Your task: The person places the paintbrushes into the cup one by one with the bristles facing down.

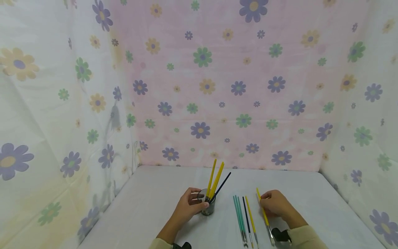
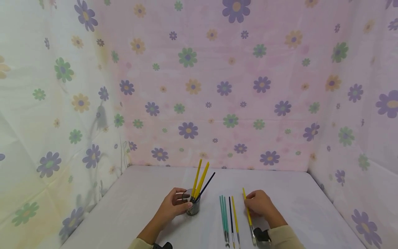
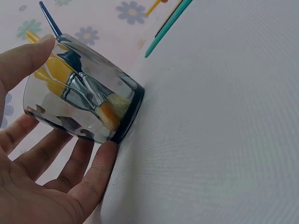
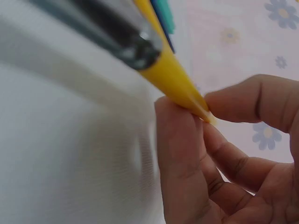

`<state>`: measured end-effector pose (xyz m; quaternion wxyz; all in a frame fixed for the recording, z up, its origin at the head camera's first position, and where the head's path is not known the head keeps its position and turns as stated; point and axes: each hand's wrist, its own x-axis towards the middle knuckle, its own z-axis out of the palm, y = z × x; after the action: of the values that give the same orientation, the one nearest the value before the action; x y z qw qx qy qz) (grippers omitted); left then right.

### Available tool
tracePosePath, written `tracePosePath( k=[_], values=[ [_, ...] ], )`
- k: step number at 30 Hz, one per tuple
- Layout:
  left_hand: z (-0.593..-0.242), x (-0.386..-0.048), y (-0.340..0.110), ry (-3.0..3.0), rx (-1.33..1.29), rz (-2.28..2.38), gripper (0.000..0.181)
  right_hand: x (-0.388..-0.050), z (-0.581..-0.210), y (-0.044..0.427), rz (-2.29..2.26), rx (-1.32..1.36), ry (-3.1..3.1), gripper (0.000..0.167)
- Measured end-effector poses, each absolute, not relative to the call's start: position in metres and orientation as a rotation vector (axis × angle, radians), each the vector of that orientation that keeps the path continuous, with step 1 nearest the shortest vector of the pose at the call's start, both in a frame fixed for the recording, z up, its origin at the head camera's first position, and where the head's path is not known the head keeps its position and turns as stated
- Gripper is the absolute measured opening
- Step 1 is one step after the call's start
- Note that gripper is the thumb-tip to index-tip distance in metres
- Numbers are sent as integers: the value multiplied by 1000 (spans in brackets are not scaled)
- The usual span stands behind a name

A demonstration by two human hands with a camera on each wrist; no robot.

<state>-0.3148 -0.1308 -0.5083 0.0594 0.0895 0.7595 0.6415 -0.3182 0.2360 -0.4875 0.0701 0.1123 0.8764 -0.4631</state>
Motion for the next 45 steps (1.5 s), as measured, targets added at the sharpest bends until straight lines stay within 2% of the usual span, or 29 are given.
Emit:
tracePosePath(
  k=[7,15,22,33,45],
  values=[
    [-508,-315,-133,2294,269,1940,73,-317,-477,237,-1669,345,2487,46],
    [-509,-317,-134,2257,217,1958,60,-318,-458,229,-1770,287,2501,46],
    [-508,-318,-136,2170,250,1974,55,-319,-440,220,-1875,253,2488,55],
    [-506,-315,-138,2116,320,1966,58,-311,-411,212,-2110,177,2385,48],
    [-506,-315,-138,2179,322,1914,61,-297,-397,200,-2259,5,2410,40]
  ],
)
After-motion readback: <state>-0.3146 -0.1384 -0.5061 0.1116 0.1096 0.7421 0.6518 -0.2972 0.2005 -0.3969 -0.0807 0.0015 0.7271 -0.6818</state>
